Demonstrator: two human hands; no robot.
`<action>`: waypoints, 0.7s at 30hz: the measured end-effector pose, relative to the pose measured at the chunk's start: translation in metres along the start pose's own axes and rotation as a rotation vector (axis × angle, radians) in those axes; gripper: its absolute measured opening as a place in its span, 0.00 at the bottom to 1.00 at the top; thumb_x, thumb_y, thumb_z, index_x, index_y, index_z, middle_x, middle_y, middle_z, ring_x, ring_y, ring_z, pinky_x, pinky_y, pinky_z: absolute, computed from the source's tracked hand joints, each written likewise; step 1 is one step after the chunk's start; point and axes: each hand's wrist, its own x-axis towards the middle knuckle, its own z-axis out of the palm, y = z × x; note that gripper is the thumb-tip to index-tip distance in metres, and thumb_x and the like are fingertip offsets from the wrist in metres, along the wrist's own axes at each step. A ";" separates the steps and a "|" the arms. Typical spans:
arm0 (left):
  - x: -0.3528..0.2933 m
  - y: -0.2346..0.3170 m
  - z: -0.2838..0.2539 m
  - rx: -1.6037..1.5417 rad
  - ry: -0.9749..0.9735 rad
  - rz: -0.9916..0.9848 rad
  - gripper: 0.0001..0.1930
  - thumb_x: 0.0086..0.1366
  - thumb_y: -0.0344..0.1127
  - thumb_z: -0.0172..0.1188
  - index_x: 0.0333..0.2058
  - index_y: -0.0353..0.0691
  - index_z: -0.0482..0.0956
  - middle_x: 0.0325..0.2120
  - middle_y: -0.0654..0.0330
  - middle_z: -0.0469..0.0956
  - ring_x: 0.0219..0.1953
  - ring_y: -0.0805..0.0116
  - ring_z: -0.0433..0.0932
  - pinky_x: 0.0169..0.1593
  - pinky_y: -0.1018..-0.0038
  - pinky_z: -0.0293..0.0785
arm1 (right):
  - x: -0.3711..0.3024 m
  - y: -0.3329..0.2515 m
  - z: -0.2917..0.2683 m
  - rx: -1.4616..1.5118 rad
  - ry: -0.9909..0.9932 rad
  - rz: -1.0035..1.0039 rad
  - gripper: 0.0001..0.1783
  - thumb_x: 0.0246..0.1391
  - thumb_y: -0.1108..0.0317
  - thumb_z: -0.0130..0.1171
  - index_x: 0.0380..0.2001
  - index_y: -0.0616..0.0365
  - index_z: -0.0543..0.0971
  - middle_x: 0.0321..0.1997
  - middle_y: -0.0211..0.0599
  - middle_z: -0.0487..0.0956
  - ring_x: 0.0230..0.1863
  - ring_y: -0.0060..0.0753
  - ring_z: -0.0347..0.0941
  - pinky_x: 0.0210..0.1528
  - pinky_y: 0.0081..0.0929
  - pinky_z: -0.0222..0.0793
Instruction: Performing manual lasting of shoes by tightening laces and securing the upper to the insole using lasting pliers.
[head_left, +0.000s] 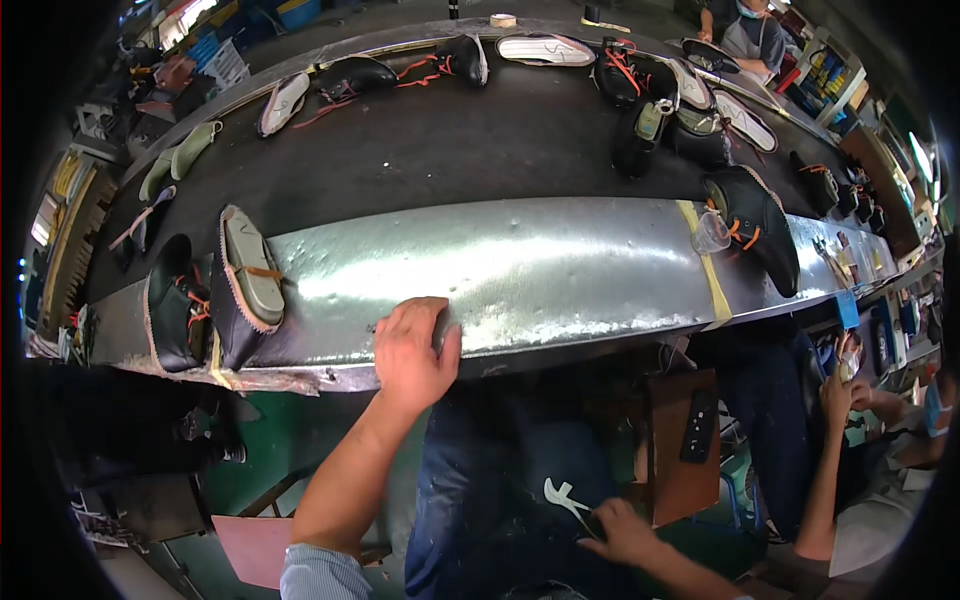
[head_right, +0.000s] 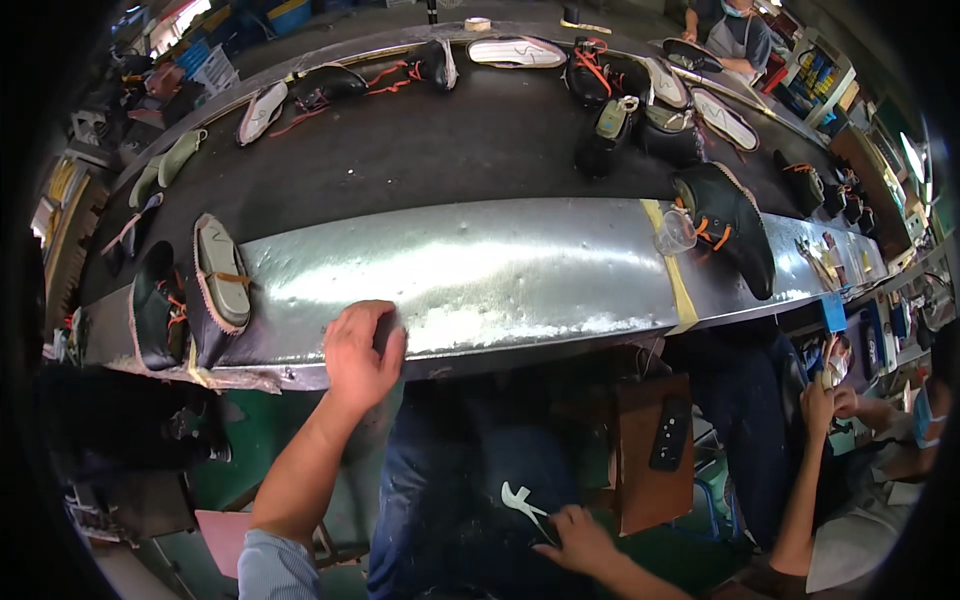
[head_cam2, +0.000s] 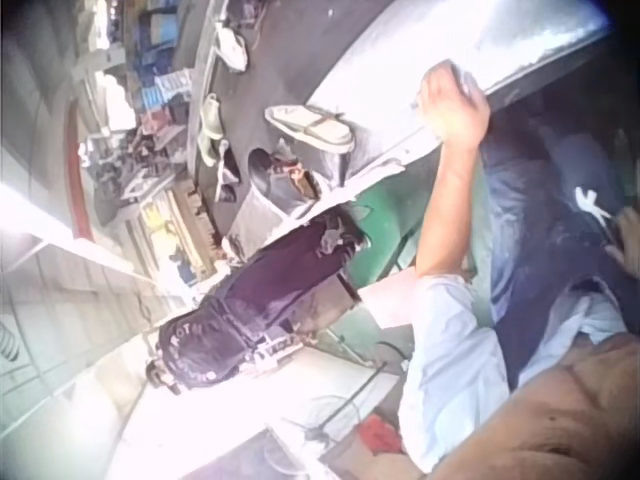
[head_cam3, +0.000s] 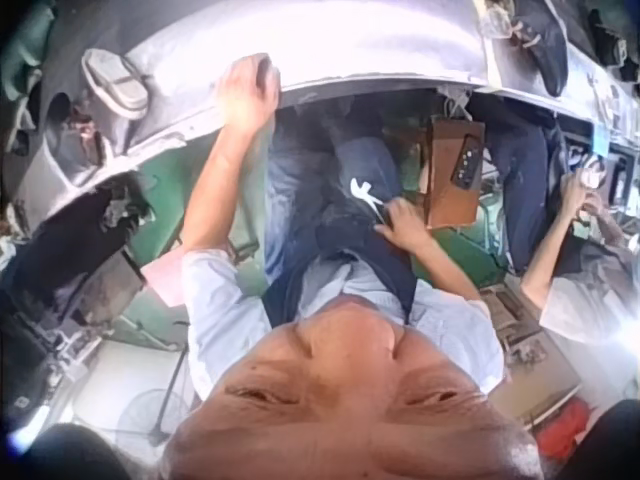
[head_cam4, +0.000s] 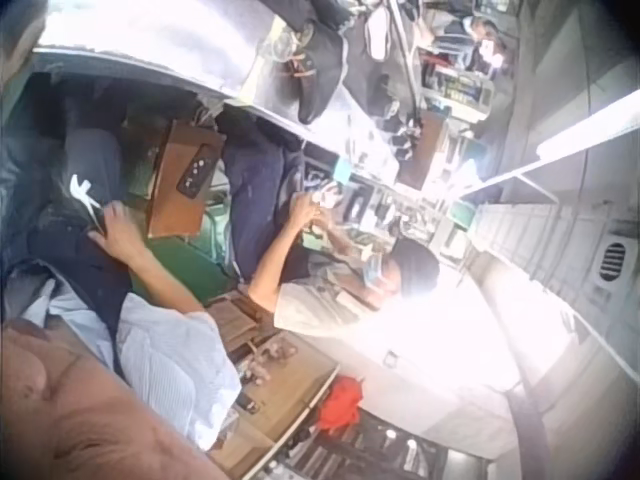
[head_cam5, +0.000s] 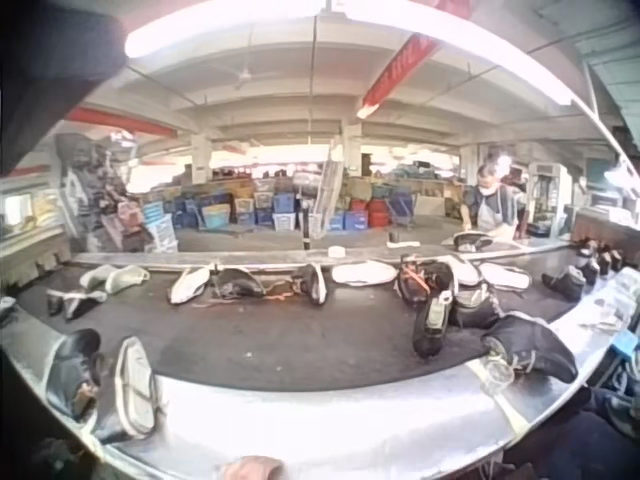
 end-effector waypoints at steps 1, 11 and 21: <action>-0.002 -0.002 -0.001 -0.009 0.001 -0.008 0.15 0.54 0.34 0.65 0.42 0.41 0.77 0.37 0.58 0.79 0.45 0.57 0.77 0.45 0.63 0.67 | -0.002 0.001 0.003 0.001 -0.006 -0.008 0.28 0.46 0.50 0.71 0.41 0.59 0.75 0.36 0.43 0.76 0.43 0.53 0.73 0.46 0.43 0.72; 0.045 -0.012 -0.053 -0.387 -0.601 -0.301 0.18 0.58 0.37 0.64 0.45 0.34 0.78 0.38 0.49 0.81 0.37 0.52 0.79 0.44 0.62 0.75 | 0.051 0.019 -0.112 0.949 -0.631 0.507 0.40 0.43 0.55 0.77 0.53 0.62 0.67 0.43 0.40 0.77 0.44 0.32 0.76 0.45 0.28 0.72; 0.286 -0.123 0.067 -0.202 -0.491 -0.423 0.23 0.64 0.42 0.63 0.51 0.31 0.75 0.43 0.50 0.80 0.45 0.62 0.79 0.49 0.69 0.74 | 0.433 -0.011 -0.340 1.081 0.185 0.151 0.18 0.66 0.62 0.51 0.50 0.67 0.73 0.37 0.39 0.80 0.33 0.28 0.76 0.36 0.25 0.71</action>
